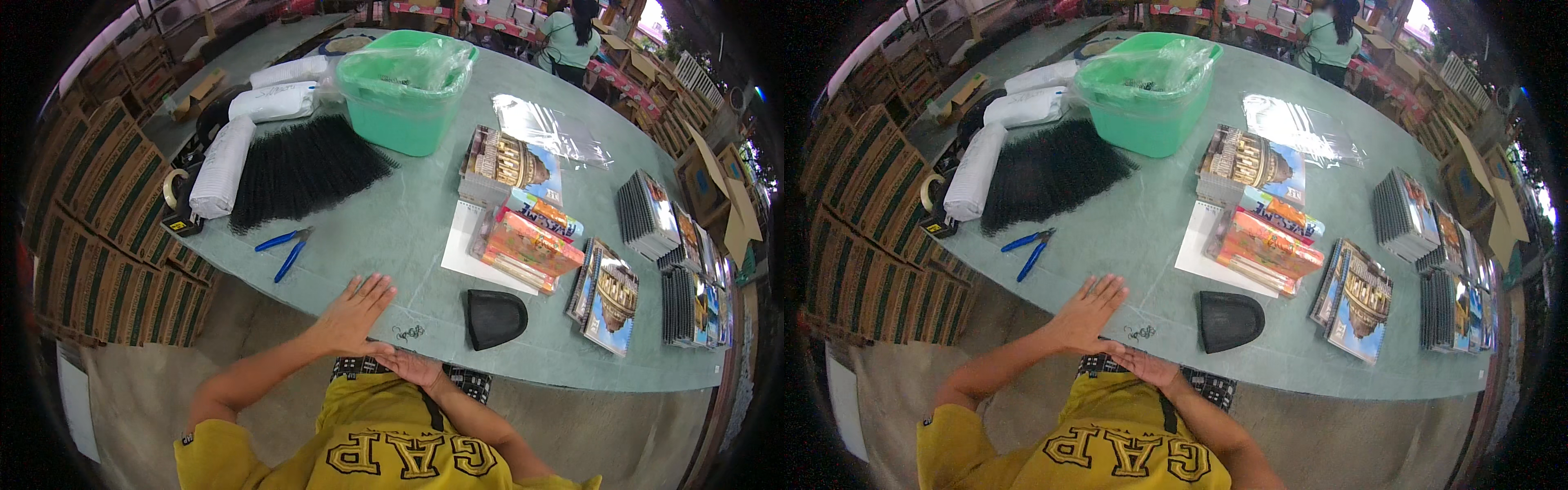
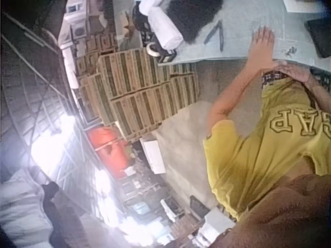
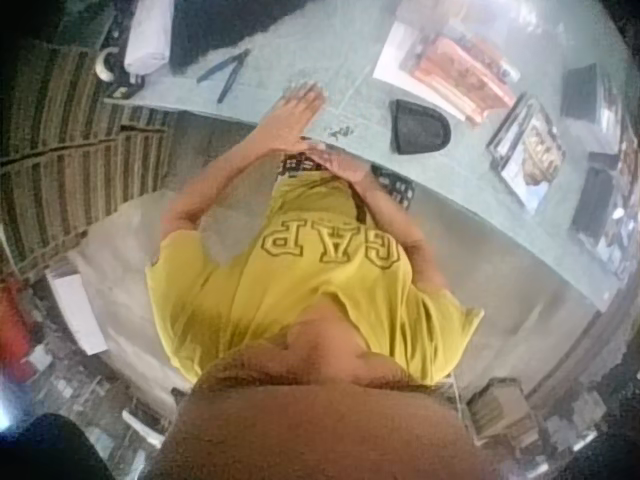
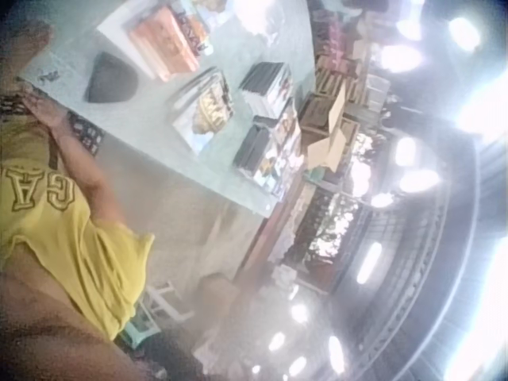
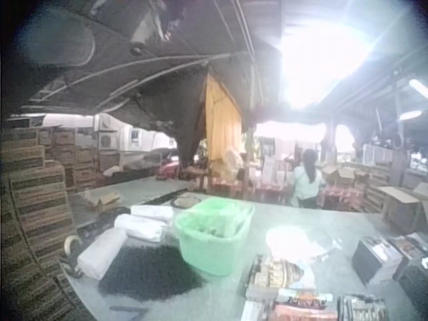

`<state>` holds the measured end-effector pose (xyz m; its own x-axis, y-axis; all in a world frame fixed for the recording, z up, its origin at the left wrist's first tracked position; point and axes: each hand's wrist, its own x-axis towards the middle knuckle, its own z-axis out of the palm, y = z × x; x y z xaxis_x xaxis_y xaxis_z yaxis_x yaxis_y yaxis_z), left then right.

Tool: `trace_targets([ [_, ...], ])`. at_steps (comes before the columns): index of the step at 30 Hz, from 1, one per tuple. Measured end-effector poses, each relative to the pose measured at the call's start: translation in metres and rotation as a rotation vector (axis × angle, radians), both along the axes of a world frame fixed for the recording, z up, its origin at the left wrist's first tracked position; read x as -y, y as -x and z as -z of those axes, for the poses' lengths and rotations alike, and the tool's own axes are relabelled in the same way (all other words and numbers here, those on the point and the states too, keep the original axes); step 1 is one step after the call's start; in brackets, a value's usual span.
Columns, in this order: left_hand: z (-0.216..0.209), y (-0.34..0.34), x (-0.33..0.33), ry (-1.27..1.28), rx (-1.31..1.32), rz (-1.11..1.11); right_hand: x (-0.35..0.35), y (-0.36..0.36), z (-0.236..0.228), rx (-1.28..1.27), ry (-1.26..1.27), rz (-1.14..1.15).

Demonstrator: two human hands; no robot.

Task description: The person inserts a plastic spiral coil through the holes of a notebook cover and pages, trims the excess coil using a pair of pliers, and repeats the process for multiple notebooks.

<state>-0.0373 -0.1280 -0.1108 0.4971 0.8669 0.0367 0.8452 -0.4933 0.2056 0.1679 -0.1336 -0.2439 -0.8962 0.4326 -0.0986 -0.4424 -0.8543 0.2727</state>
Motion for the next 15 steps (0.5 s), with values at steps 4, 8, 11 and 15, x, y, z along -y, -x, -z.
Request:
trace_targets([
  [4,0.001,-0.018,-0.003,0.010,0.005,0.148,0.004,0.001,-0.005,-0.230,0.049,0.058],
  [8,0.001,-0.026,0.000,-0.006,-0.018,0.278,0.006,-0.009,-0.002,-0.109,0.225,-0.017],
  [11,0.001,-0.031,0.005,0.003,-0.045,0.371,0.008,-0.016,0.001,0.096,0.244,-0.040],
  [15,-0.003,-0.039,0.013,0.038,-0.072,0.412,0.011,-0.018,0.000,0.063,0.144,0.025],
])
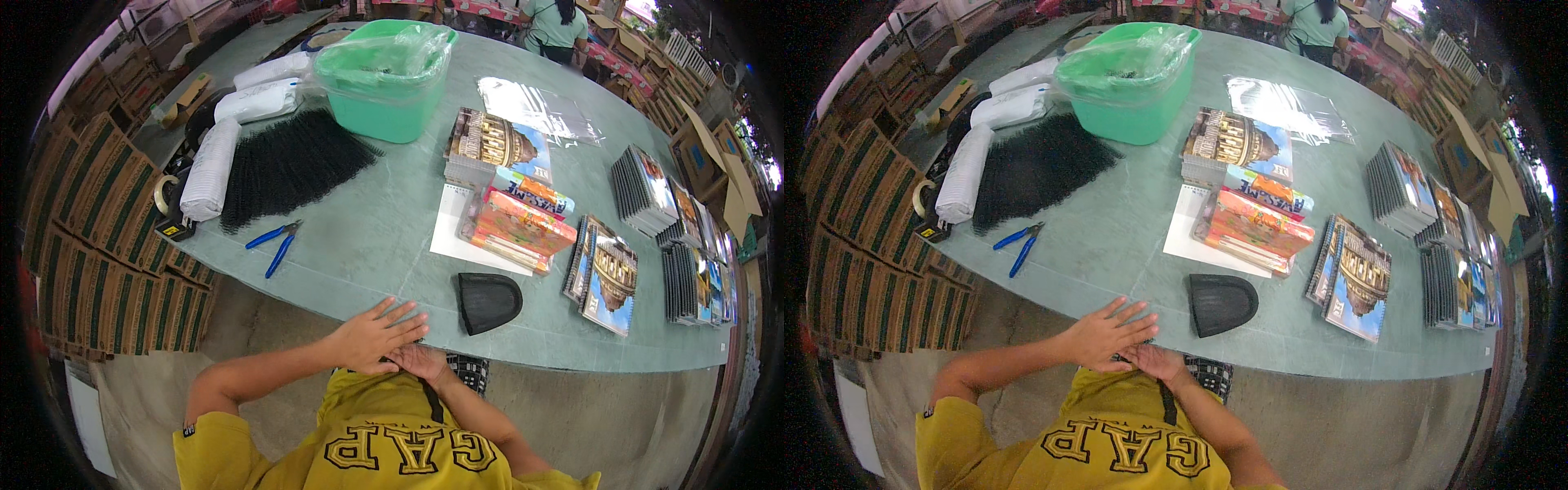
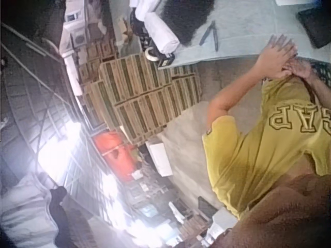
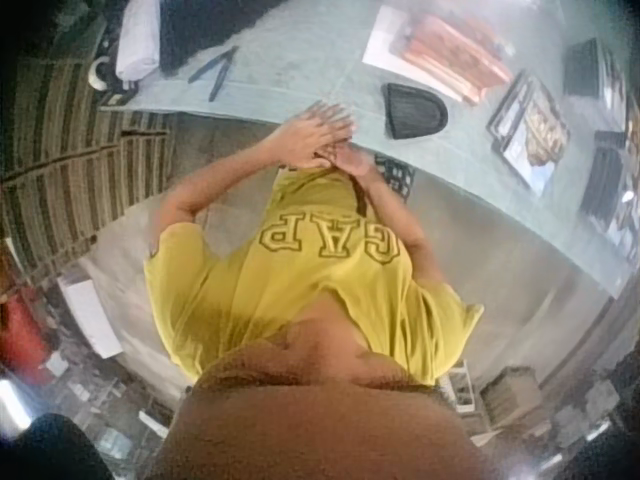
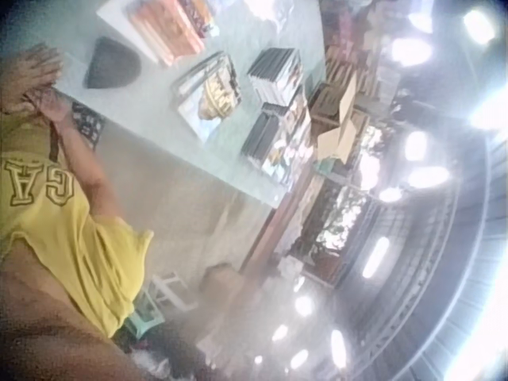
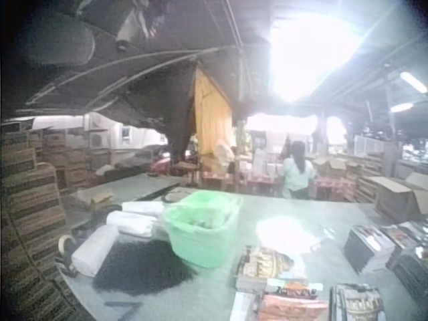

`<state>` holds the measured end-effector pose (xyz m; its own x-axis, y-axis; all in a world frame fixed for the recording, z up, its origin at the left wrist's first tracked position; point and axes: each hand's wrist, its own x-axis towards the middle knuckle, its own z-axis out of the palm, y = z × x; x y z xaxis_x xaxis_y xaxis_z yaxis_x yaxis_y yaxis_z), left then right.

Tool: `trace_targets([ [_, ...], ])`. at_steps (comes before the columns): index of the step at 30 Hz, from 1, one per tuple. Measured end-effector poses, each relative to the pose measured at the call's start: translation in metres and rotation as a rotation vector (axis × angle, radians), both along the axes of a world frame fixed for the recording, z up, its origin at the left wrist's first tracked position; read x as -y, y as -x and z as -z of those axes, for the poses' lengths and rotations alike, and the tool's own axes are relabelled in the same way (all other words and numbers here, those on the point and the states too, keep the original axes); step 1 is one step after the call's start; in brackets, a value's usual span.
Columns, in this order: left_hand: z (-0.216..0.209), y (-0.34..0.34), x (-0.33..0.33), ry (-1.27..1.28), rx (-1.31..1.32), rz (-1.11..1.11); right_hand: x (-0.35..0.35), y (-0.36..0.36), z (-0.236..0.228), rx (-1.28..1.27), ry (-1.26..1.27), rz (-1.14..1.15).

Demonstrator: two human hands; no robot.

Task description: The person inserts a plastic spiral coil through the holes of a notebook cover and pages, trims the excess coil using a pair of pliers, and repeats the process for multiple notebooks.

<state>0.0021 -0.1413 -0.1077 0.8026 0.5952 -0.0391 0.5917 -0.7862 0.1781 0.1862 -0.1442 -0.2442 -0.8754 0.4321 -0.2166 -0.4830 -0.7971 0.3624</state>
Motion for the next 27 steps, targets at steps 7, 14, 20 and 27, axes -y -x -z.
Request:
trace_targets([
  [7,0.011,-0.006,0.013,0.033,0.137,0.122,0.013,-0.021,0.037,-0.002,-0.085,0.044],
  [14,-0.008,0.040,-0.043,-0.068,0.571,-0.363,0.022,-0.051,-0.066,0.127,0.185,-0.301],
  [20,0.015,0.056,-0.052,-0.075,0.579,-0.484,-0.117,0.011,-0.196,0.454,-0.308,-0.053],
  [27,0.008,0.052,-0.051,-0.104,0.527,-0.429,-0.335,0.138,-0.355,0.931,-0.803,0.271],
])
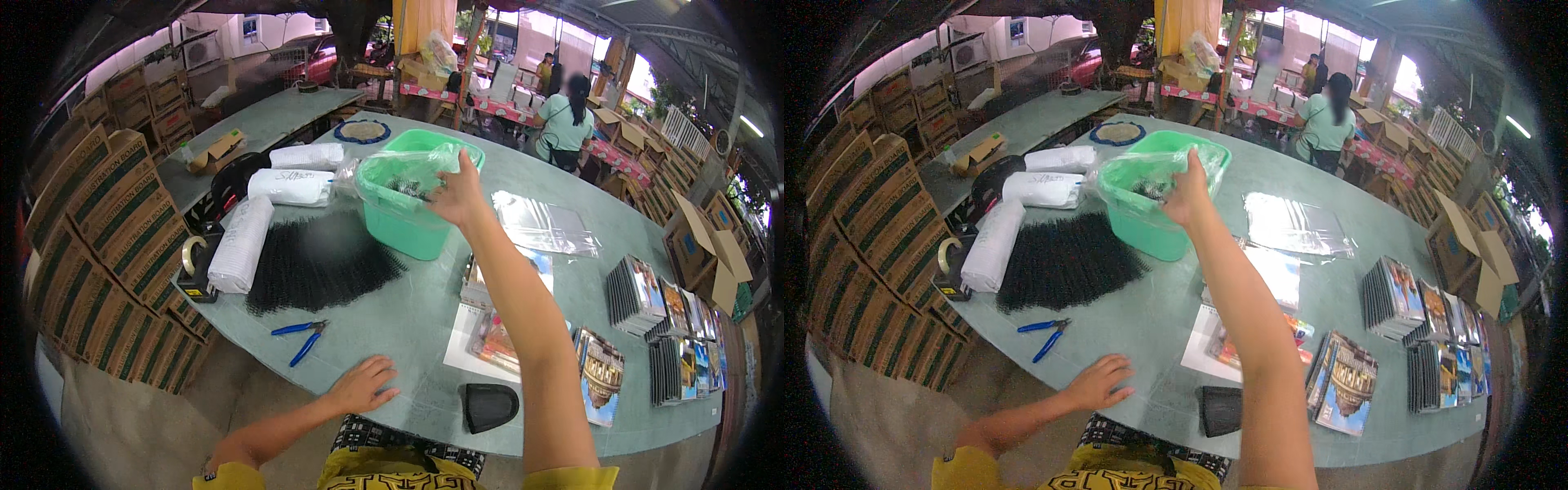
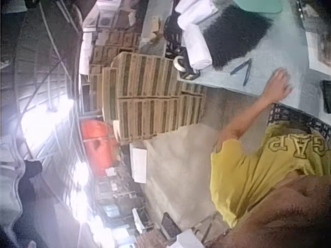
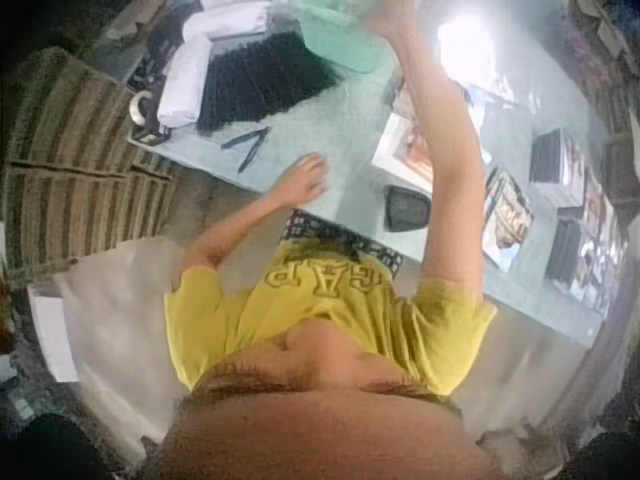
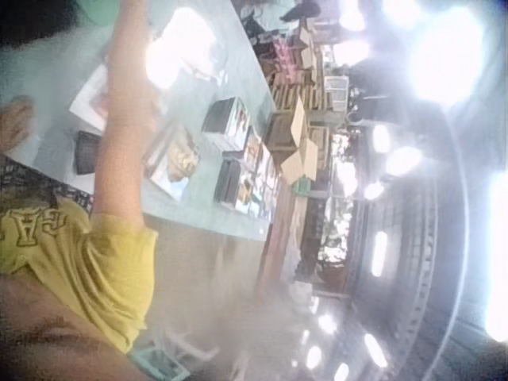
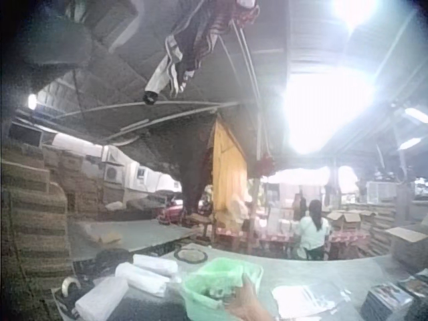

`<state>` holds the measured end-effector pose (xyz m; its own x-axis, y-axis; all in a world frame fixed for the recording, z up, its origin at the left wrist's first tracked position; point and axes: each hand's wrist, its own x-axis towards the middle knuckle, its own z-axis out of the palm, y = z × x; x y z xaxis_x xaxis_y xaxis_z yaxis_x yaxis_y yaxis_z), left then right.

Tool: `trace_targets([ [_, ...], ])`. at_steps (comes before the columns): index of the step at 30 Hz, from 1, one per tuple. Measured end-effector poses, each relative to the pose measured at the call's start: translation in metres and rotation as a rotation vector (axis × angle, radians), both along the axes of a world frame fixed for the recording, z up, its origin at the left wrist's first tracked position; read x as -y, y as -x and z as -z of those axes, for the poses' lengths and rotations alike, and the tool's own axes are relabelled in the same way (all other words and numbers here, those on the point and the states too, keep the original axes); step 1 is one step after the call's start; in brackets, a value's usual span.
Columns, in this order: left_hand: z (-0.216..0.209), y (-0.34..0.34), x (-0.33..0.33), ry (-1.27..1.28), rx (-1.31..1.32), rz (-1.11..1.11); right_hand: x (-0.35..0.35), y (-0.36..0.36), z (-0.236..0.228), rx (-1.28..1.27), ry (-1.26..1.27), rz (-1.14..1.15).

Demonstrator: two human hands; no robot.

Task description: The person inserts a plastic spiral coil through the holes of a notebook cover and pages, trims the excess coil using a pair of pliers, and repeats the process for multiple notebooks.

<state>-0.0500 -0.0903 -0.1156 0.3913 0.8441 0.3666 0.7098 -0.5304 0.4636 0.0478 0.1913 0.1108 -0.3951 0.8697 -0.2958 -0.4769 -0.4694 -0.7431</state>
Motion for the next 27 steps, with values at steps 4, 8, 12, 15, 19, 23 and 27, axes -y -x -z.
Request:
trace_targets([
  [4,-0.006,-0.004,-0.002,0.026,-0.005,-0.002,-0.016,-0.009,0.019,1.547,-1.189,0.389],
  [8,0.002,0.002,0.002,0.082,0.007,-0.027,0.021,-0.111,0.025,1.453,-1.176,-0.107],
  [12,0.004,-0.004,-0.009,0.123,0.009,-0.122,0.101,-0.285,0.096,0.830,-0.832,0.460],
  [15,-0.009,-0.050,-0.066,0.129,0.211,-0.020,0.143,-0.351,0.192,0.805,-0.648,0.480],
  [19,-0.010,-0.127,-0.143,0.504,0.939,0.121,0.154,-0.306,0.232,0.343,-0.427,0.517],
  [23,-0.011,-0.160,-0.145,0.450,1.031,0.045,0.158,-0.262,0.235,0.270,-0.377,0.569],
  [27,-0.010,-0.126,-0.125,0.400,0.932,-0.020,0.161,-0.230,0.246,0.364,-0.420,0.511],
])
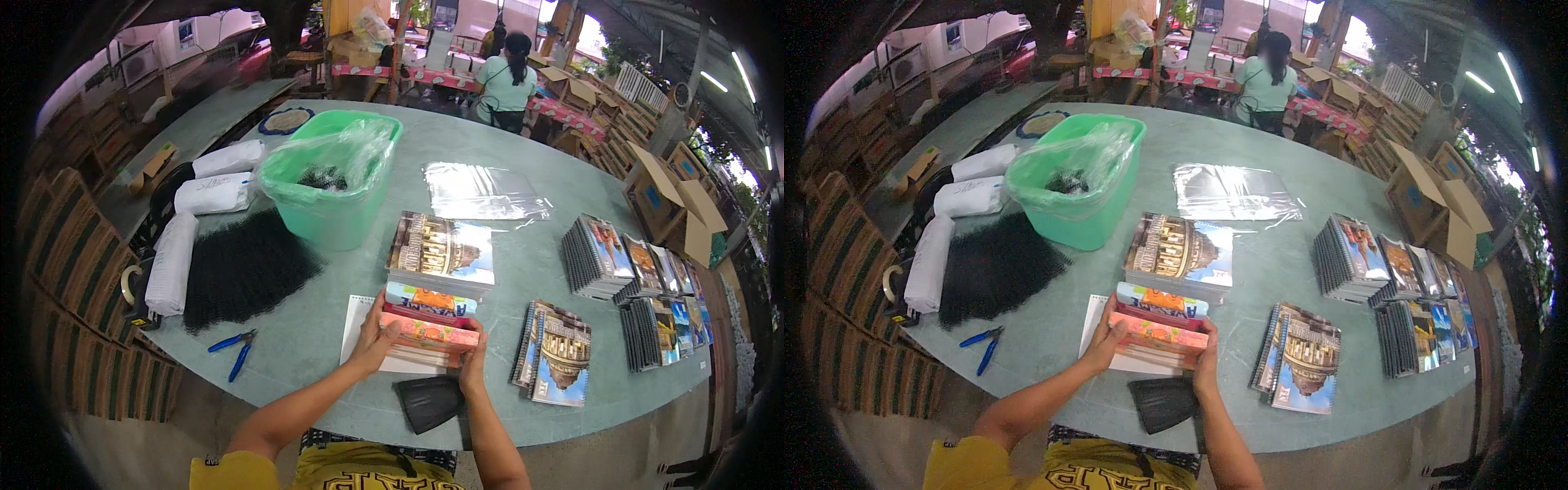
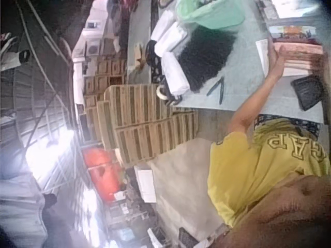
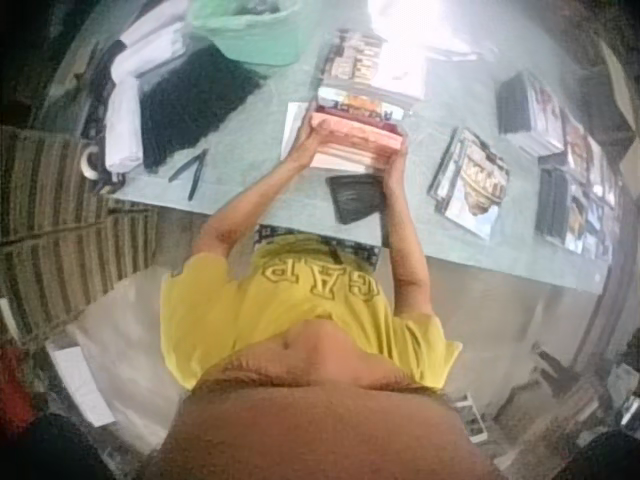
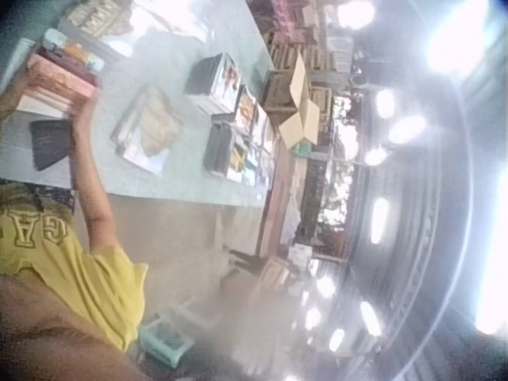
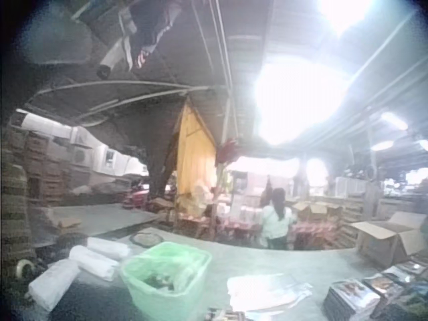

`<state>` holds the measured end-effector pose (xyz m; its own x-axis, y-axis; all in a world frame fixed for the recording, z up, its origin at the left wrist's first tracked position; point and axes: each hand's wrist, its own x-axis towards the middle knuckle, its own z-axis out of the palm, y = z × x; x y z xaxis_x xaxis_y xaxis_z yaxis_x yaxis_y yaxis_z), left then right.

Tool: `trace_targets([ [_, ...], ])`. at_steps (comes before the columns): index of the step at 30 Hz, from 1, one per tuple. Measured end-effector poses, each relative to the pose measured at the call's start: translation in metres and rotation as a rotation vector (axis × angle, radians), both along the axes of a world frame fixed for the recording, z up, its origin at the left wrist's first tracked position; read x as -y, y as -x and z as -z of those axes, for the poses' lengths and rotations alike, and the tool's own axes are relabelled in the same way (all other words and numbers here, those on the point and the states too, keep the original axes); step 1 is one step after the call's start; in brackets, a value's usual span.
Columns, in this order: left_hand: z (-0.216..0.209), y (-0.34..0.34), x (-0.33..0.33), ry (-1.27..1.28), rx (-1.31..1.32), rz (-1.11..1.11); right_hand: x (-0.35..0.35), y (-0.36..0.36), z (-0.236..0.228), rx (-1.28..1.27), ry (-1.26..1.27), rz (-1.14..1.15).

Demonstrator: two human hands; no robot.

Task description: The person inserts a plastic spiral coil through the holes of a notebook cover and pages, trims the excess coil using a pair of pliers, and repeats the process for multiple notebooks.

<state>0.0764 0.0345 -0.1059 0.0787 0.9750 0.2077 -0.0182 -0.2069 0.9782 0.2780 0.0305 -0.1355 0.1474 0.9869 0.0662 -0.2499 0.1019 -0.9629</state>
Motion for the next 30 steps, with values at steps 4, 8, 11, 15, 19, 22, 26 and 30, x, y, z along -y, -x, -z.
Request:
trace_targets([
  [4,-0.005,0.023,-0.006,0.041,0.050,0.025,-0.025,0.001,-0.015,0.004,-0.002,-0.003],
  [8,0.007,0.070,-0.001,-0.018,-0.195,-0.202,-0.084,-0.029,-0.093,0.603,-0.354,0.254],
  [11,0.028,0.083,0.010,-0.020,-0.481,-0.427,-0.125,0.000,-0.151,1.098,-0.513,-0.145],
  [15,0.018,0.078,0.011,-0.208,-0.567,-0.418,-0.156,0.053,-0.146,1.733,-0.941,-0.538],
  [19,0.020,0.079,0.010,-0.207,-0.518,-0.394,-0.161,0.073,-0.115,1.915,-0.913,-0.602],
  [22,0.022,0.082,0.008,-0.182,-0.505,-0.393,-0.163,0.071,-0.120,1.763,-0.832,-0.699],
  [26,0.023,0.082,0.007,-0.220,-0.558,-0.384,-0.175,0.069,-0.130,1.602,-0.731,-0.797],
  [30,0.016,0.079,0.011,-0.161,-0.496,-0.409,-0.177,0.074,-0.140,1.585,-0.631,-0.844],
])
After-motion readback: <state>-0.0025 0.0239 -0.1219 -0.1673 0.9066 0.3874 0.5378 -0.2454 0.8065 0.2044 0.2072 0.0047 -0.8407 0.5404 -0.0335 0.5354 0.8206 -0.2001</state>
